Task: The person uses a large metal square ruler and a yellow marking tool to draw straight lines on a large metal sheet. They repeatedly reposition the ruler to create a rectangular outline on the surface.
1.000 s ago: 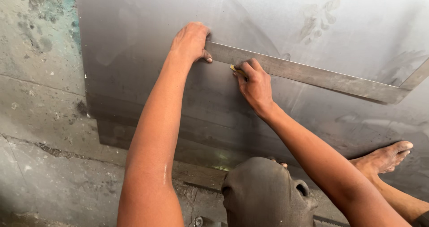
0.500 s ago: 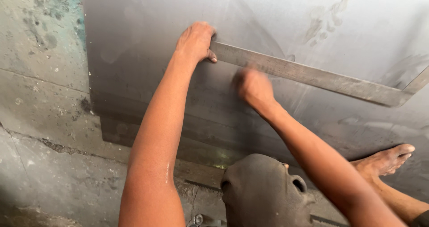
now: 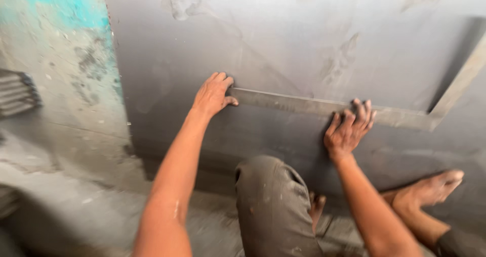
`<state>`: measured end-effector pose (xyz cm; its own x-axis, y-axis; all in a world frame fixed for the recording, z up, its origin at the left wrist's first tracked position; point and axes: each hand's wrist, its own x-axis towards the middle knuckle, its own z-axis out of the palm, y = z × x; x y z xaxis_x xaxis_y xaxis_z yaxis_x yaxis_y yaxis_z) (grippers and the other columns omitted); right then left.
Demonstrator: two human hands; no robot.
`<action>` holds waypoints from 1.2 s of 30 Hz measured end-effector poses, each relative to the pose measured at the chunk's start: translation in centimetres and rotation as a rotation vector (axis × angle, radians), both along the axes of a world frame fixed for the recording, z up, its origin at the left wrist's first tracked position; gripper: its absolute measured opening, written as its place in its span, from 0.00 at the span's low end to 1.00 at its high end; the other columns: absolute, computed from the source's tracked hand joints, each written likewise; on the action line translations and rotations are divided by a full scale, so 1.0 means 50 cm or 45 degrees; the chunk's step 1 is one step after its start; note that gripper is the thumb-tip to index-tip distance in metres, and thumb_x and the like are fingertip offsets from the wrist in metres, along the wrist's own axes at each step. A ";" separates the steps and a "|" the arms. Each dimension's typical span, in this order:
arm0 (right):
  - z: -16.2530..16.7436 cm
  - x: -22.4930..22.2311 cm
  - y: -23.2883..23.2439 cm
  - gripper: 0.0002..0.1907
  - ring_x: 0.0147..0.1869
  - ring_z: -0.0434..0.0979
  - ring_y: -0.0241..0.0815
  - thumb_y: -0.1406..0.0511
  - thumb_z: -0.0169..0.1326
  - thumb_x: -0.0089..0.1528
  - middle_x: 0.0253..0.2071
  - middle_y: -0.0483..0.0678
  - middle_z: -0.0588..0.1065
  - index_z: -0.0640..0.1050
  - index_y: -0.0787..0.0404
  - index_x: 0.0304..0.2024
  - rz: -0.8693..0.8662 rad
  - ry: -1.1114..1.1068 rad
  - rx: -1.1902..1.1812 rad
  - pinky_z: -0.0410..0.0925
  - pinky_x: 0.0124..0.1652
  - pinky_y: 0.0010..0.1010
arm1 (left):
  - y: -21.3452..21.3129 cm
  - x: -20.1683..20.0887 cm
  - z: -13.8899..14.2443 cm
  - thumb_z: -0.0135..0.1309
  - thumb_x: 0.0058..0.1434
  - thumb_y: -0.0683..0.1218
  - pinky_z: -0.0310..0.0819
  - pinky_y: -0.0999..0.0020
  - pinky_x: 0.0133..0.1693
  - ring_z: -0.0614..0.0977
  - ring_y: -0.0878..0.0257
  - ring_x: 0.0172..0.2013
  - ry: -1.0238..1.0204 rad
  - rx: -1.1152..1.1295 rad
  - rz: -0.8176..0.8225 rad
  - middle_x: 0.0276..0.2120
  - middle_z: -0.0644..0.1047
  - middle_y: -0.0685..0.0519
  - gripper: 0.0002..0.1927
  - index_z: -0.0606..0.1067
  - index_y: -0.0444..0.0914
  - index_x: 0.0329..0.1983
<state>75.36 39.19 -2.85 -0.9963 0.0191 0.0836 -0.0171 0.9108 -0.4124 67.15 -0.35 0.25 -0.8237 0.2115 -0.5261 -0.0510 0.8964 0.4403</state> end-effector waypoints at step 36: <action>0.026 0.149 -0.621 0.28 0.79 0.60 0.60 0.58 0.50 0.71 0.64 0.57 0.71 0.68 0.74 0.66 -0.272 -0.064 -0.029 0.44 0.74 0.58 | -0.841 0.011 0.078 0.71 0.44 0.66 0.75 0.52 0.55 0.79 0.48 0.55 -0.078 -0.482 -0.178 0.52 0.78 0.46 0.40 0.79 0.40 0.56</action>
